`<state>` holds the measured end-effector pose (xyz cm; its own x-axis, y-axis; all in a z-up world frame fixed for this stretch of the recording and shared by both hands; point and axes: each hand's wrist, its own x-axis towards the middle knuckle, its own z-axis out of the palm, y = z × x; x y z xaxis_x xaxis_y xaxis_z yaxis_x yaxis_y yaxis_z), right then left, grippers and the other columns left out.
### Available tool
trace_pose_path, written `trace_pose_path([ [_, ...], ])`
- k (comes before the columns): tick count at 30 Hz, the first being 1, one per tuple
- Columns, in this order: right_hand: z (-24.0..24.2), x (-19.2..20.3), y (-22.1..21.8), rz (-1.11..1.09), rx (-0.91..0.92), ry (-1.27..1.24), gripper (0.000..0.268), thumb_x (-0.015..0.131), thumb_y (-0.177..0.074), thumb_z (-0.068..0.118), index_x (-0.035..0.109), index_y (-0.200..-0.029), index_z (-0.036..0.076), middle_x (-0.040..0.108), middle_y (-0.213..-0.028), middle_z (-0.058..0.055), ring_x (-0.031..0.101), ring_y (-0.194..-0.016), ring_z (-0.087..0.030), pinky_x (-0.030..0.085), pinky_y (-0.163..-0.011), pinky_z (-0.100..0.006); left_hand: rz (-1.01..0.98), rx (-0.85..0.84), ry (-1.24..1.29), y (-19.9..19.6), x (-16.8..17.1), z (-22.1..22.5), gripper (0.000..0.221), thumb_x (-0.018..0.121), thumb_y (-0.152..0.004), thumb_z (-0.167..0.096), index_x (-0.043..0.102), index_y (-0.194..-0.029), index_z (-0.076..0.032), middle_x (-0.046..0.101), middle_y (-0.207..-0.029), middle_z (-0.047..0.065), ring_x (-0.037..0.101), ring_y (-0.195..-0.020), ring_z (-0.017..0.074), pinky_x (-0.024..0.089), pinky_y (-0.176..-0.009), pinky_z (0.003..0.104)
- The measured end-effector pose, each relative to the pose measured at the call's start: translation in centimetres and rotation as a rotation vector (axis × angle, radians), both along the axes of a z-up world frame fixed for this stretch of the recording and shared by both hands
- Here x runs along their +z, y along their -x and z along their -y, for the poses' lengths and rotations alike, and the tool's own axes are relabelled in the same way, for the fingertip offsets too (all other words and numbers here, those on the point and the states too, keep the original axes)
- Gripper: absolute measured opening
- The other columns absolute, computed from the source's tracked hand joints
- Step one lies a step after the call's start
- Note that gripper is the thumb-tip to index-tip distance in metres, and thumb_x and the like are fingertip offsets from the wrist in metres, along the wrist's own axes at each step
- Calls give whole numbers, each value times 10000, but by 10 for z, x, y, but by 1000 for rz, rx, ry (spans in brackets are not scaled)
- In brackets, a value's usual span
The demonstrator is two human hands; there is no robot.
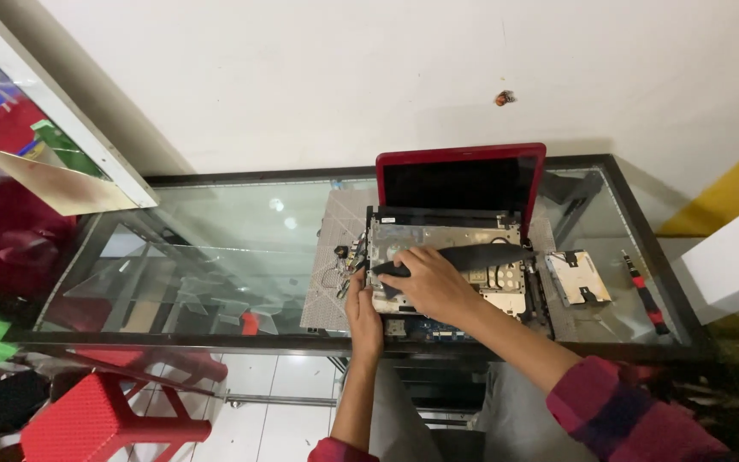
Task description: Disassembling a laptop by removing internal screws with a screwdriver and prying off the keyboard and top cover assembly.
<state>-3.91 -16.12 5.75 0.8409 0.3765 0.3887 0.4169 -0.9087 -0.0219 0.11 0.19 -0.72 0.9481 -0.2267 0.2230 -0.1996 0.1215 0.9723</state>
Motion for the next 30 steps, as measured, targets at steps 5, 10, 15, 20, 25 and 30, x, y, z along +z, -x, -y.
trace_pose_path([
  [5,6,-5,10,-30,-10,-4,324,618,-924,43,786,-1159,190,640,-1134,-130,606,-1054,-307,489,-928,-473,-4,17,-21,4,4,0,438,355,-997,-74,542,-1380,29,570,-1395,273,468,-1370,410,316,-1160,542],
  [10,29,-6,10,-5,-126,-28,322,641,-896,58,804,-1119,223,649,-1118,-122,610,-1090,-314,485,-931,-487,-6,27,-43,3,-3,0,412,366,-1022,-109,560,-1368,6,591,-1369,256,485,-1365,403,342,-1149,529],
  [15,56,10,45,253,-265,-327,444,623,-871,-22,808,-1155,265,676,-1113,-78,627,-1041,-275,497,-966,-448,-37,60,20,1,-7,1,348,429,-1057,-121,593,-1339,1,641,-1273,190,547,-1246,272,397,-1107,469],
  [20,79,7,87,334,-383,-313,480,637,-856,-17,803,-1184,293,661,-1174,-11,613,-1085,-238,502,-988,-443,-46,48,-5,2,-6,-3,353,420,-1071,-150,580,-1335,21,636,-1274,226,563,-1247,316,396,-1107,496],
  [25,89,-8,99,248,-365,-234,446,648,-851,-2,805,-1148,291,652,-1179,-22,609,-1124,-252,489,-981,-451,-29,66,-3,1,-7,-3,346,410,-1078,-147,584,-1316,34,651,-1221,241,573,-1211,319,409,-1091,498],
  [30,81,-20,101,-81,-381,-303,455,594,-882,-1,756,-1263,187,619,-1247,-135,609,-1136,-377,518,-911,-524,-10,112,-17,-4,-21,-3,329,402,-1094,-162,602,-1301,-2,666,-1189,194,599,-1192,291,430,-1078,487],
])
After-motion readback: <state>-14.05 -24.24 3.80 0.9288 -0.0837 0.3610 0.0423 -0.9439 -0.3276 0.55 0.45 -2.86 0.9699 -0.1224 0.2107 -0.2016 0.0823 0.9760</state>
